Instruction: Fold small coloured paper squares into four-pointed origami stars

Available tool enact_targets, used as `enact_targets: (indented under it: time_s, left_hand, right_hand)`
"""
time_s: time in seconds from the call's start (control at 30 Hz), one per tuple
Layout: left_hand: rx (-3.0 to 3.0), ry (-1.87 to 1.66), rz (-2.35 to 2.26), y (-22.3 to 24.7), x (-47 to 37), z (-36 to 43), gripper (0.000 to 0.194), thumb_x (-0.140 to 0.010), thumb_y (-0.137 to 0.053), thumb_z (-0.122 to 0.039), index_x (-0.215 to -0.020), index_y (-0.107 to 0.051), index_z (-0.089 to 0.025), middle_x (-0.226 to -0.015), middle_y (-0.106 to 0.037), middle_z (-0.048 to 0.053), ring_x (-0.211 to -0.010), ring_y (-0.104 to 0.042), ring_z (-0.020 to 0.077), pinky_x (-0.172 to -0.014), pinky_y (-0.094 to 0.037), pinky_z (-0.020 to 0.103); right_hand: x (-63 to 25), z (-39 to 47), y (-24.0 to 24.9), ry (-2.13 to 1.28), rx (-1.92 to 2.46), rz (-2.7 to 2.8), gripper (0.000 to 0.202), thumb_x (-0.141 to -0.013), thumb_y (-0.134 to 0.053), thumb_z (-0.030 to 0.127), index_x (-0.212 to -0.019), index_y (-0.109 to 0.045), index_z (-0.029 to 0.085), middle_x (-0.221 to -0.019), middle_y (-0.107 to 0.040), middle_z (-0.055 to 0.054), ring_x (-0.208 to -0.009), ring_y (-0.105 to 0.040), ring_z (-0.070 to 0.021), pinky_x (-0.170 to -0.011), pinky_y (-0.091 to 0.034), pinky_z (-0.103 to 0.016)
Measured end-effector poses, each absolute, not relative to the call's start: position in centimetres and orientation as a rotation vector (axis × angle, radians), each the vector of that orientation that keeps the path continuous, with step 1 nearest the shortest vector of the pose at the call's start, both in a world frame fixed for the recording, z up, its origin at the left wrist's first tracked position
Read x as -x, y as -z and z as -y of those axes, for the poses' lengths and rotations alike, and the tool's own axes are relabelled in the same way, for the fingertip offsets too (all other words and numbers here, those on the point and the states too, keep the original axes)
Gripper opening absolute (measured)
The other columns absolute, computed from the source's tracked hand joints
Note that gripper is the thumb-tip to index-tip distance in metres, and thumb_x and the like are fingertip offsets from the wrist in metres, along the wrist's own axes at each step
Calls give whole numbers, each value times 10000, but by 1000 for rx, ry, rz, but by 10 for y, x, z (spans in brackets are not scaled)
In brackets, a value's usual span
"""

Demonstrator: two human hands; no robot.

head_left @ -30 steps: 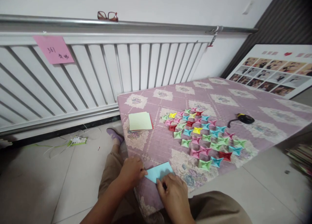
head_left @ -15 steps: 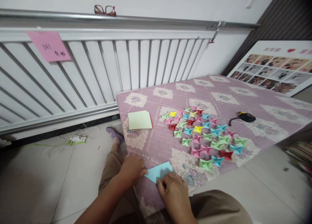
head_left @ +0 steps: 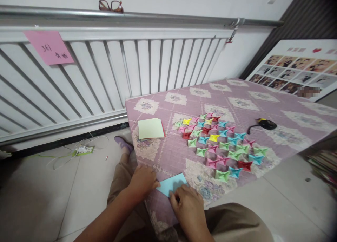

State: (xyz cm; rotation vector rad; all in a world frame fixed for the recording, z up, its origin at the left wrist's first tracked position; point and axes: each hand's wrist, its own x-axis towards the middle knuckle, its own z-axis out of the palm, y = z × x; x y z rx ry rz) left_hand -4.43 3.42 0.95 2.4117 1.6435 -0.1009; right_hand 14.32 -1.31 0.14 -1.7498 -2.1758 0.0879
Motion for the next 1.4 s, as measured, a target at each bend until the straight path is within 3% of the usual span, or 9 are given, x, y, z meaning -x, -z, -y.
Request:
enact_targets:
  time_s: [0.5, 0.63, 0.83, 1.17, 1.4]
  left_hand:
    - [-2568, -9, -1652, 4, 49, -27, 206, -865, -576, -392, -864, -600, -187, -903, -604, 51, -904, -538, 242, -795, -380, 375]
    - [-2868, -150, -1297, -4, 49, -22, 130, -930, -492, -299, -1003, -571, -227, -1016, -580, 32, -950, -507, 197, -815, -354, 343]
    - [-3110, -211, -912, -13, 46, -21, 234, -973, -396, -281, -1158, -526, -221, -1122, -582, 44, -975, -495, 175, -754, -339, 309]
    - [-3120, -146, -904, -8, 47, -21, 261, -963, -407, -274, -1194, -522, -230, -1177, -573, 41, -934, -503, 181, -739, -339, 327]
    - [-2896, -224, -955, -2, 51, -28, 257, -931, -483, -269, -1181, -542, -282, -1217, -585, -11, -1027, -519, 172, -836, -368, 305]
  right_hand:
    - [-140, 14, -14, -186, 1875, 2213, 206, -811, -611, 269, -610, -605, 228, -716, -629, -10, -763, -552, -200, -699, -278, -329]
    - [-139, 14, -15, -206, 1896, 2200, 204, -807, -617, 272, -608, -609, 229, -724, -629, -9, -782, -551, -208, -709, -277, -330]
    - [-140, 17, -9, -187, 1844, 2163, 191, -799, -628, 257, -612, -598, 230, -708, -615, -6, -768, -540, -204, -709, -277, -329]
    - [-148, 28, 9, -210, 1564, 2120, 84, -793, -614, 148, -764, -613, 227, -798, -601, -9, -791, -511, -195, -760, -310, -325]
    - [-143, 39, 28, -74, 1366, 2202, 255, -763, -664, 125, -982, -633, 254, -848, -618, -2, -785, -493, -189, -751, -319, -319]
